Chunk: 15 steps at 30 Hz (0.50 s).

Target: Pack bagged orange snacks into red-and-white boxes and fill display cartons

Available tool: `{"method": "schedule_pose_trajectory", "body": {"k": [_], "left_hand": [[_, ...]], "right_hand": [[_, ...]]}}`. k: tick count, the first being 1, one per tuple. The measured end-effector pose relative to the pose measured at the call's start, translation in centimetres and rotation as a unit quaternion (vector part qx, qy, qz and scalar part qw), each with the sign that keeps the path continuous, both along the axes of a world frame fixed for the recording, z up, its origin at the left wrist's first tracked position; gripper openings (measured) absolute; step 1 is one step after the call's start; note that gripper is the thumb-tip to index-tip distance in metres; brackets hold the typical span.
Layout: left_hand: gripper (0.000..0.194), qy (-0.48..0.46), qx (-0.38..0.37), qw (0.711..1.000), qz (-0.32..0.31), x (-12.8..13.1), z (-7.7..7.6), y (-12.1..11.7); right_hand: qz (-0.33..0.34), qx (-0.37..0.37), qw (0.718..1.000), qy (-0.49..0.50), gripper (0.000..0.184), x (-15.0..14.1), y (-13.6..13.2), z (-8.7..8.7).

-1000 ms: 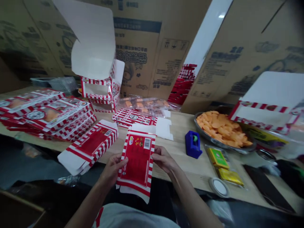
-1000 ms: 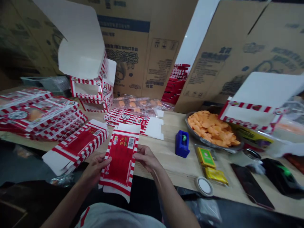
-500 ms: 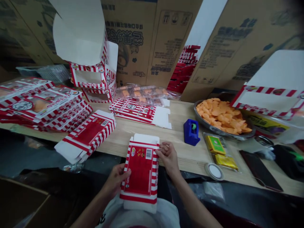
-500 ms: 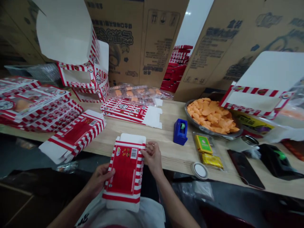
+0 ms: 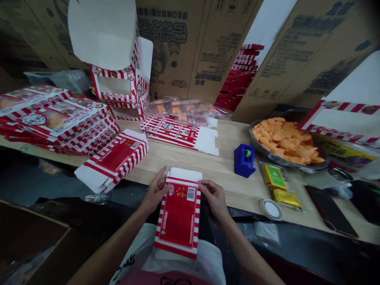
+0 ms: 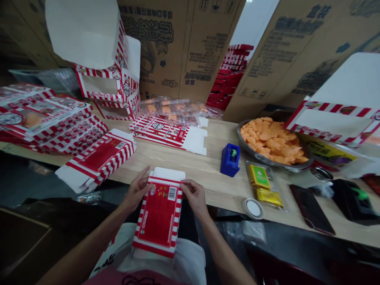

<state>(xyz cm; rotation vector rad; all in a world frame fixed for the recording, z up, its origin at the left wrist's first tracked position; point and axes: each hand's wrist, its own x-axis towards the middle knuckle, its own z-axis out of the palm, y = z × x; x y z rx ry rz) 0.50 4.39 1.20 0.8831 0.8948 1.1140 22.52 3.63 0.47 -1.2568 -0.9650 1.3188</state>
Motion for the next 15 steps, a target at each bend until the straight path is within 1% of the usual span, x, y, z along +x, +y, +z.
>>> {"method": "schedule_pose_trajectory", "body": {"k": [3,6,8,10,11,13,15], "left_hand": [[0.053,0.011,-0.009,1.0,0.009,0.0,-0.6,-0.3],[0.036,0.029,-0.034,0.999,0.028,-0.2,-1.3,-0.2],[0.029,0.058,-0.032,0.997,0.045,-0.4,-1.6,-0.1],[0.024,0.094,-0.015,0.994,0.058,-0.5,-1.5,0.2],[0.022,0.107,-0.008,0.992,0.061,-0.6,-1.4,0.3],[0.019,0.117,-0.002,0.991,0.067,-0.8,-1.1,0.6],[0.028,0.118,0.012,0.991,0.059,-1.2,-0.7,0.9]], "right_hand": [[-0.003,0.023,1.0,-0.021,0.025,0.1,0.0,-0.6],[0.007,0.02,1.0,-0.002,0.026,0.0,0.0,-1.1],[0.012,0.024,1.0,0.013,0.035,-0.1,0.0,-1.2],[0.034,0.032,0.999,0.008,0.044,-0.1,0.1,-1.3],[0.051,0.038,0.998,-0.007,0.042,0.0,0.2,-1.2],[0.077,0.061,0.993,-0.059,0.028,0.0,0.2,-0.9],[0.091,0.095,0.985,-0.109,0.021,-0.1,0.0,-0.5]]}}
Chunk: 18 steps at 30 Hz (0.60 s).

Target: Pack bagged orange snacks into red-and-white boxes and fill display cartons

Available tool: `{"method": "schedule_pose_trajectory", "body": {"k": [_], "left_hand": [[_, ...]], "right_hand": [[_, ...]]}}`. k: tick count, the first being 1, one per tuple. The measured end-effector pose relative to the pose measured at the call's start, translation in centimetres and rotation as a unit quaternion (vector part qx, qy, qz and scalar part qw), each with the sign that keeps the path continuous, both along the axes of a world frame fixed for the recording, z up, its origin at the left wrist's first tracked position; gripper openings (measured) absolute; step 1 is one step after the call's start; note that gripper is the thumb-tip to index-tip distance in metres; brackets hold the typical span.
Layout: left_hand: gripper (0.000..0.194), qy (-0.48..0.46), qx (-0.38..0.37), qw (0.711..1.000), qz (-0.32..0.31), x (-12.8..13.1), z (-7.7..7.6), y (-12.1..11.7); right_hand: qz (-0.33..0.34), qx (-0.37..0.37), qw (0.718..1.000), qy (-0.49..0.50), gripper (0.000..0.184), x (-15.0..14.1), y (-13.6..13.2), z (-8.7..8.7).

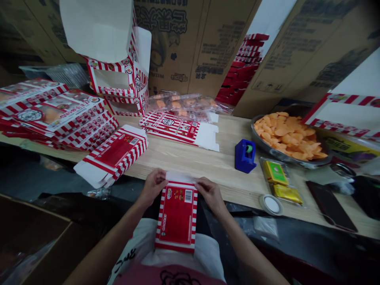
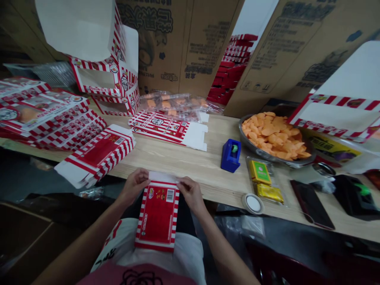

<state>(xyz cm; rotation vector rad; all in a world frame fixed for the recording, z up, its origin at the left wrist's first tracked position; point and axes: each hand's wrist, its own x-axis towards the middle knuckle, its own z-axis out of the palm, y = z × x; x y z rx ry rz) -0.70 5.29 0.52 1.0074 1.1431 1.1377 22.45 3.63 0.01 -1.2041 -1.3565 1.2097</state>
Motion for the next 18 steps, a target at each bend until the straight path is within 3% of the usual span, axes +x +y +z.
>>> {"method": "schedule_pose_trajectory", "body": {"k": [2,6,10,14,18], "left_hand": [[0.036,0.016,0.024,0.999,-0.044,-0.6,0.4,0.2],[0.02,0.078,0.075,0.982,-0.154,-1.3,0.9,0.1],[0.019,0.13,0.086,0.978,-0.139,-1.0,1.0,-0.4],[0.016,0.17,0.099,0.973,-0.117,-0.8,1.2,-0.2],[0.021,0.128,0.062,0.981,-0.134,-0.8,1.7,0.9]], "right_hand": [[0.013,0.022,0.999,-0.027,0.021,-0.2,-0.3,0.5],[0.02,-0.014,0.999,-0.021,0.026,-0.6,-0.7,0.9],[0.025,-0.039,0.999,0.006,0.021,-1.0,-0.8,0.5],[0.006,0.004,0.998,-0.068,0.018,-1.0,-0.5,1.0],[0.0,-0.004,0.996,-0.094,0.016,-1.0,0.4,2.3]]}}
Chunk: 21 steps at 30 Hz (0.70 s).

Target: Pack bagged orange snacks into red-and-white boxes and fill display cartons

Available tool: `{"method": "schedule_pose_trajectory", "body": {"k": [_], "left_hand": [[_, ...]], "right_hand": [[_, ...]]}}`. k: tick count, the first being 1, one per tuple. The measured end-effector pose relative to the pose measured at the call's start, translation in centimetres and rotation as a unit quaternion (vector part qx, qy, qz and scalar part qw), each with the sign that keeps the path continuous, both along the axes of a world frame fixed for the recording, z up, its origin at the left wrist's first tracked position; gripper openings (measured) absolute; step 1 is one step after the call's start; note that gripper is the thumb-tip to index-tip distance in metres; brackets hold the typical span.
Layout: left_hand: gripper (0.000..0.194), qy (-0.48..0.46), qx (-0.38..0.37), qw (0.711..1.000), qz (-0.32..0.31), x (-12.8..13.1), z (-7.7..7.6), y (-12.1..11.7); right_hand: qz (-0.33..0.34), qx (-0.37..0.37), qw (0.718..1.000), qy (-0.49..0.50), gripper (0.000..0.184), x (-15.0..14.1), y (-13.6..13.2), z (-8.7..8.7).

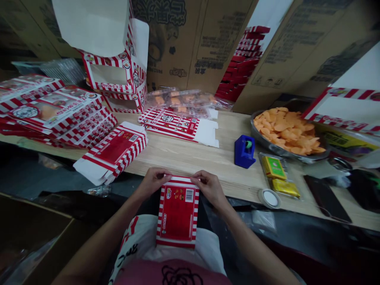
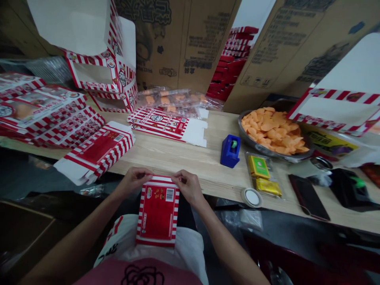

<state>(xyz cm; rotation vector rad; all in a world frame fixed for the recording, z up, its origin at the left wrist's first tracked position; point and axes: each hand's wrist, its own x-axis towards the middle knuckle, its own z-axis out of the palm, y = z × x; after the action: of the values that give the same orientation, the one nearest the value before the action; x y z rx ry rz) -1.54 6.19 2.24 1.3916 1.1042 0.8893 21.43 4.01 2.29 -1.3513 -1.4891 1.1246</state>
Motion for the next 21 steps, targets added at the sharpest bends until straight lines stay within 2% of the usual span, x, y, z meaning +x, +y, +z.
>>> {"method": "schedule_pose_trajectory", "body": {"k": [4,8,10,14,16,18,20,21], "left_hand": [[0.022,-0.038,-0.048,0.998,-0.019,0.2,0.4,0.7],[0.022,-0.057,-0.009,0.998,-0.019,0.5,0.5,0.0],[0.021,-0.07,-0.007,0.997,-0.013,0.6,0.2,-0.6],[0.022,-0.149,-0.069,0.986,-0.002,0.8,-1.1,-1.8],[0.022,-0.19,-0.086,0.978,0.02,1.1,-1.7,-2.2],[0.018,-0.208,-0.094,0.972,0.061,1.5,-2.0,-2.5],[0.019,-0.209,-0.114,0.966,0.101,1.7,-2.1,-2.6],[0.021,-0.207,-0.129,0.963,0.115,1.8,-2.0,-2.5]], "right_hand": [[0.007,-0.008,1.0,-0.01,0.016,-0.1,0.6,0.5],[0.0,-0.003,0.999,0.047,0.018,0.0,-0.1,0.2],[-0.005,0.015,0.996,0.082,0.015,0.0,-0.8,-0.1],[-0.049,0.055,0.99,0.116,0.007,-0.7,-3.0,-1.2],[-0.075,0.057,0.988,0.119,0.007,-1.2,-3.9,-1.6],[-0.067,0.05,0.989,0.126,0.007,-1.1,-4.1,-1.7],[-0.054,0.053,0.989,0.125,0.016,0.2,-3.1,-1.3],[-0.072,0.066,0.989,0.113,0.023,1.5,-2.2,-1.0]]}}
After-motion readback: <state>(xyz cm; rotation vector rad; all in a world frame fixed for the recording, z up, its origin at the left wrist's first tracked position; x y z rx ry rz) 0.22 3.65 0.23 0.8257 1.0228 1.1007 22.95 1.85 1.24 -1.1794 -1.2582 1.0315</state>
